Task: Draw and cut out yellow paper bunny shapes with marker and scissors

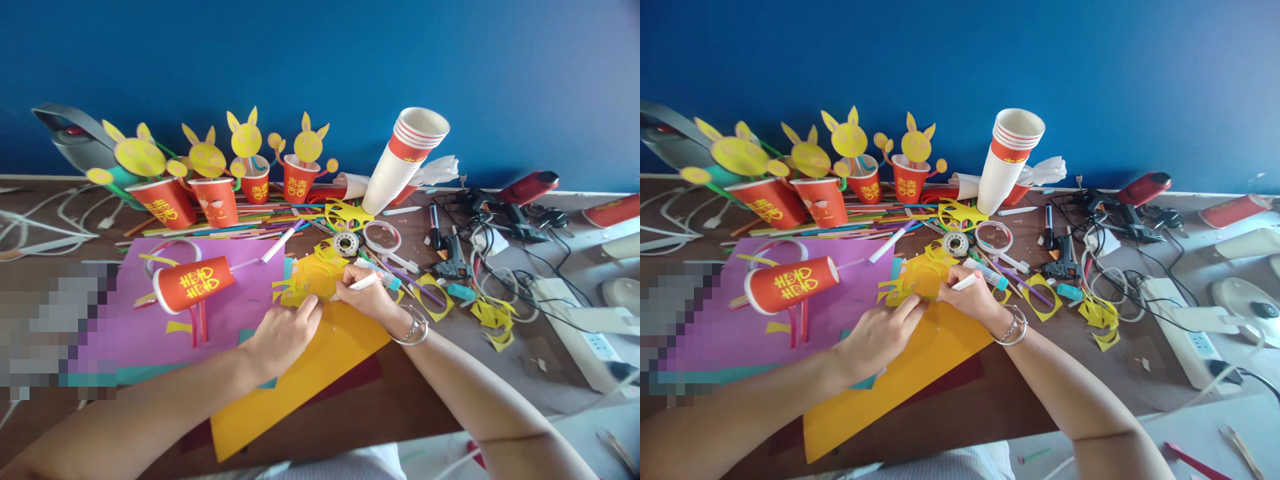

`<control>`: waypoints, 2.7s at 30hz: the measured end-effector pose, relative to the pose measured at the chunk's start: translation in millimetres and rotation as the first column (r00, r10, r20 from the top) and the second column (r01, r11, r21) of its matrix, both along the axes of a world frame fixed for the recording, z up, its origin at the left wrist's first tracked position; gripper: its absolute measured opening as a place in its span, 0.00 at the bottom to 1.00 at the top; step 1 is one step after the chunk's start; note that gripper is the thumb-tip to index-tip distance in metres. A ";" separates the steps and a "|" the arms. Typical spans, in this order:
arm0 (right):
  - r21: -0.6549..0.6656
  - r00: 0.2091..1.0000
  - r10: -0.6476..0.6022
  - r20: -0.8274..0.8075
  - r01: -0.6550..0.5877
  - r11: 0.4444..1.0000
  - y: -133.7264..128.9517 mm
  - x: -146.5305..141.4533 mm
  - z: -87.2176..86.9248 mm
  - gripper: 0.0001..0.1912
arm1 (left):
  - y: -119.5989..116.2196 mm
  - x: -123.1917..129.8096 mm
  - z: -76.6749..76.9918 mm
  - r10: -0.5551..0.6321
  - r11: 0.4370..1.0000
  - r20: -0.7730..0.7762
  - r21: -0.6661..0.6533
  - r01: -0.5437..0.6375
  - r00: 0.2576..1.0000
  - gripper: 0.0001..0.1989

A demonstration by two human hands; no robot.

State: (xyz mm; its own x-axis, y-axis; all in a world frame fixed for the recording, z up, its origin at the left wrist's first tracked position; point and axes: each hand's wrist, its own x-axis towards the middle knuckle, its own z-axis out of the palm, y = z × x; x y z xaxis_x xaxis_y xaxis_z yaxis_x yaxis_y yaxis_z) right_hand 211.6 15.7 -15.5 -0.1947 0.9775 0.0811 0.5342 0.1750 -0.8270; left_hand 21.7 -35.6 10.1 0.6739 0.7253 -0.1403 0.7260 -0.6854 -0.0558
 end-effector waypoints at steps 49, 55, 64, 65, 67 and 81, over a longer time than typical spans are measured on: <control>-0.023 0.997 -0.059 -0.040 0.058 0.998 1.5 0.2 1.8 0.12 | 1.6 0.0 1.4 -0.049 0.998 -0.042 0.046 0.051 0.998 0.20; -0.062 0.996 -0.063 -0.059 0.059 0.996 0.9 0.8 2.3 0.12 | 0.8 -1.0 -1.1 -0.041 0.997 -0.036 0.061 0.043 0.998 0.21; -0.062 0.997 -0.043 -0.061 0.039 0.997 -0.1 0.7 2.2 0.13 | 1.5 0.1 -1.5 -0.023 1.000 -0.011 0.014 0.023 1.000 0.20; -0.073 0.995 -0.046 -0.083 0.040 0.997 -0.1 1.0 3.1 0.13 | 1.5 0.1 -1.2 -0.021 1.000 -0.010 0.011 0.021 1.000 0.20; -0.120 0.986 -0.055 -0.160 0.036 0.992 0.0 1.9 5.0 0.13 | 1.4 -0.2 -0.3 -0.020 1.000 -0.013 0.008 0.020 1.000 0.20; -0.029 0.999 -0.034 -0.018 0.034 0.999 0.2 0.0 2.4 0.14 | 1.4 -1.2 0.2 -0.046 0.998 -0.048 0.028 0.047 0.998 0.20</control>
State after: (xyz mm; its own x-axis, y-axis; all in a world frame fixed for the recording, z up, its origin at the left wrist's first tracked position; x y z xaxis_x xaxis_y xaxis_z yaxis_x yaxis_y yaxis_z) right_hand 211.6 15.9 -13.1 -0.1599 0.9855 0.0566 0.5244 0.1334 -0.8409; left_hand 20.5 -34.2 10.3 0.7003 0.6974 -0.1526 0.6893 -0.7162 -0.1097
